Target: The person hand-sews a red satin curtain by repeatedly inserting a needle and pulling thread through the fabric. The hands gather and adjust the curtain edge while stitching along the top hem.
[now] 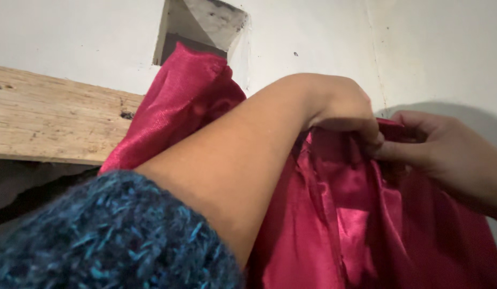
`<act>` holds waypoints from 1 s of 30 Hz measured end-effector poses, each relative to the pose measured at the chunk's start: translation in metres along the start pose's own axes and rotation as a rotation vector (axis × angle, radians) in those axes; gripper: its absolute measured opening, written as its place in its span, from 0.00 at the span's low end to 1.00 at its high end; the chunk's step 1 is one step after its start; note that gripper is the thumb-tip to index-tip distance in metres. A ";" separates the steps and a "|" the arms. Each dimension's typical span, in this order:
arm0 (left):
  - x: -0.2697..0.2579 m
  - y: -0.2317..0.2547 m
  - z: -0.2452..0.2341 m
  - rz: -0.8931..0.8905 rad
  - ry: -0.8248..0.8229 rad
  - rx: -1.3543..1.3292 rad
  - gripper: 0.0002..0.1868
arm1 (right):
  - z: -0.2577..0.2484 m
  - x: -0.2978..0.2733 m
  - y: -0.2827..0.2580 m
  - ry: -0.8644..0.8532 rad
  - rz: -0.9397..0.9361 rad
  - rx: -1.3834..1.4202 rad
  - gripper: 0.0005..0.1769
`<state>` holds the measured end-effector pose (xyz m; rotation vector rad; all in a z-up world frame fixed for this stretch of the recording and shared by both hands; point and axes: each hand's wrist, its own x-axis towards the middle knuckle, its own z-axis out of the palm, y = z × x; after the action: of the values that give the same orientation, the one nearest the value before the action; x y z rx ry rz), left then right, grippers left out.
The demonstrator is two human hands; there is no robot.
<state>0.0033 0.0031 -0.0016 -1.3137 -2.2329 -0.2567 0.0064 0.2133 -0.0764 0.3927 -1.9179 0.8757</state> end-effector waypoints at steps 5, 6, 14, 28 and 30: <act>-0.001 0.003 -0.002 0.005 -0.034 0.229 0.19 | -0.009 0.003 0.002 -0.070 0.023 0.079 0.14; 0.000 0.002 -0.001 0.017 -0.019 0.227 0.19 | -0.011 0.004 0.003 -0.090 0.030 0.102 0.15; 0.008 -0.008 0.001 0.047 -0.015 0.006 0.14 | -0.006 -0.001 0.002 -0.012 0.070 -0.019 0.17; -0.010 0.006 0.000 -0.093 -0.015 0.106 0.25 | 0.007 -0.011 0.008 0.094 -0.061 -0.030 0.14; -0.011 0.007 0.000 -0.096 -0.009 0.205 0.27 | 0.006 -0.007 0.000 0.078 -0.014 -0.101 0.15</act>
<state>0.0136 -0.0014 -0.0078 -1.1041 -2.2651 -0.0536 0.0058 0.2086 -0.0843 0.3072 -1.8763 0.7704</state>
